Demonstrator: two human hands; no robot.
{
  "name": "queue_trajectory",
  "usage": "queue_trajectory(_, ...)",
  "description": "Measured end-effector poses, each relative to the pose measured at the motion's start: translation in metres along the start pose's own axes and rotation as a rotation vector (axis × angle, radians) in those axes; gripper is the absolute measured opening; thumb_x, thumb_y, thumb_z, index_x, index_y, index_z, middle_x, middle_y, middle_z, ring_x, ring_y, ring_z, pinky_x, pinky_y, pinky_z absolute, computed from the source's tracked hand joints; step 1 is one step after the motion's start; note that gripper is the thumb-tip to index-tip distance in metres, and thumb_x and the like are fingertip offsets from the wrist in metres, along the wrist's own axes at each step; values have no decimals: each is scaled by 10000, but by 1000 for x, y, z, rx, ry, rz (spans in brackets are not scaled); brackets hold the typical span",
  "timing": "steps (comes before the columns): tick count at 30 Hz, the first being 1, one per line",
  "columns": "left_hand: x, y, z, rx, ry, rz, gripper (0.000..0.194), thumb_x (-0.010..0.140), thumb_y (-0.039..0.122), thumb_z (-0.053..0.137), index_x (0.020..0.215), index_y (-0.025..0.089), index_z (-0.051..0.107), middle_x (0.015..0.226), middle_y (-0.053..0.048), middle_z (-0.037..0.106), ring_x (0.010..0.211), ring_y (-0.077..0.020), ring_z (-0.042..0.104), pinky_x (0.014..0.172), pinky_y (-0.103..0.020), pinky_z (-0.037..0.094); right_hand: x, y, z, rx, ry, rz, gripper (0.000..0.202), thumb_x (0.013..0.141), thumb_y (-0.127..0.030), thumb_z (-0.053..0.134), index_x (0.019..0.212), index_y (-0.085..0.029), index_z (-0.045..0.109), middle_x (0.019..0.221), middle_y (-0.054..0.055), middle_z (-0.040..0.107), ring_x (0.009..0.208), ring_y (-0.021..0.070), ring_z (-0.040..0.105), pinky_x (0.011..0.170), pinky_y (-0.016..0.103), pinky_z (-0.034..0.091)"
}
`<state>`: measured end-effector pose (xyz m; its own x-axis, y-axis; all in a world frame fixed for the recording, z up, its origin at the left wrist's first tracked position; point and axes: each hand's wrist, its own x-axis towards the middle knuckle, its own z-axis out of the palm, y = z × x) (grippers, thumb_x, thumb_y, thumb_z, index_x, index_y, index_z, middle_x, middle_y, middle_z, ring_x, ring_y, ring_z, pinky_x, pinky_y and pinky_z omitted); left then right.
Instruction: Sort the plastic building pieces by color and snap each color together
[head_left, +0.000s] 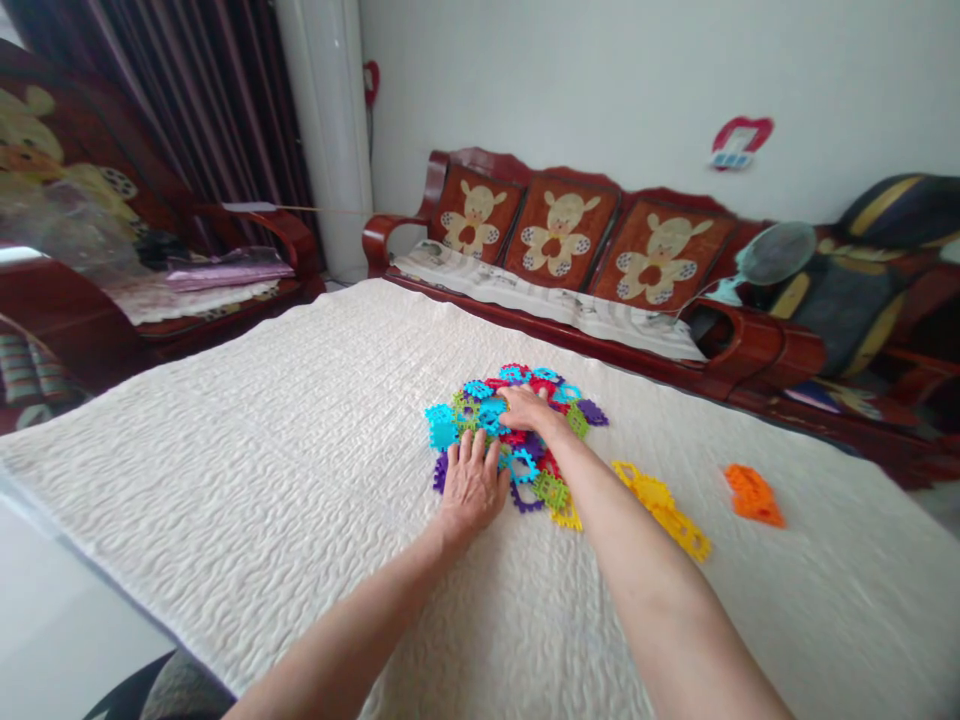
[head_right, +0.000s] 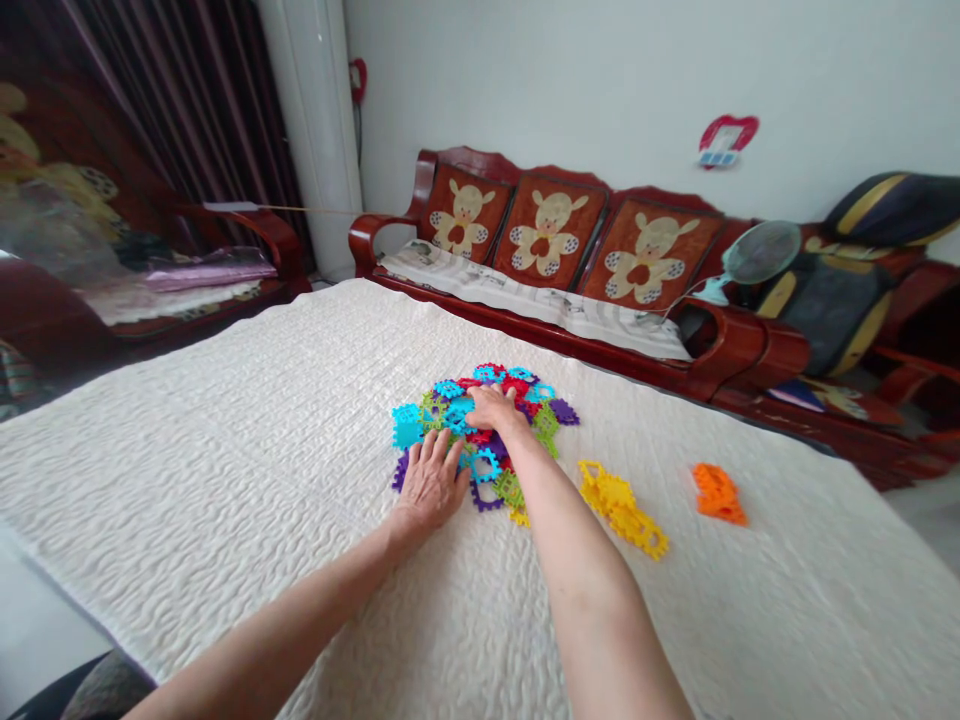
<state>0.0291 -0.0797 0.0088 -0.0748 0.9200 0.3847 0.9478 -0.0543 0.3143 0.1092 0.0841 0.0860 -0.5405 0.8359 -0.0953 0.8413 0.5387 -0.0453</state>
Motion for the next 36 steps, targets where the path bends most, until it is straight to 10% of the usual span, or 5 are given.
queue_trajectory(7, 2, 3, -5, -6, 21, -19, 437, 919, 381, 467, 1324, 222, 511, 1436, -118, 452, 1333, -342, 354, 1055, -554, 342, 7, -3, 4, -27, 3, -27, 530, 742, -228, 606, 1270, -228, 565, 1287, 124, 593, 1222, 322, 485, 1023, 513, 323)
queue_trajectory(20, 2, 1, 1, -2, 65, 4, 416, 928, 381, 449, 1299, 212, 533, 1390, -131, 494, 1297, -335, 395, 1018, -523, 360, -32, 19, 1, 6, 527, -146, 575, 749, -64, 510, 1316, -154, 498, 1255, 153, 541, 1163, 274, 506, 984, 411, 407)
queue_trajectory(36, -6, 17, 2, -20, 71, 359, 323, 905, 210, 444, 1169, 213, 630, 1352, -126, 562, 1309, -329, 426, 1044, -549, 326, -244, 119, 91, 154, 979, 422, 434, 752, -283, 524, 1164, -153, 558, 1190, 163, 613, 1122, 298, 547, 959, 467, 403)
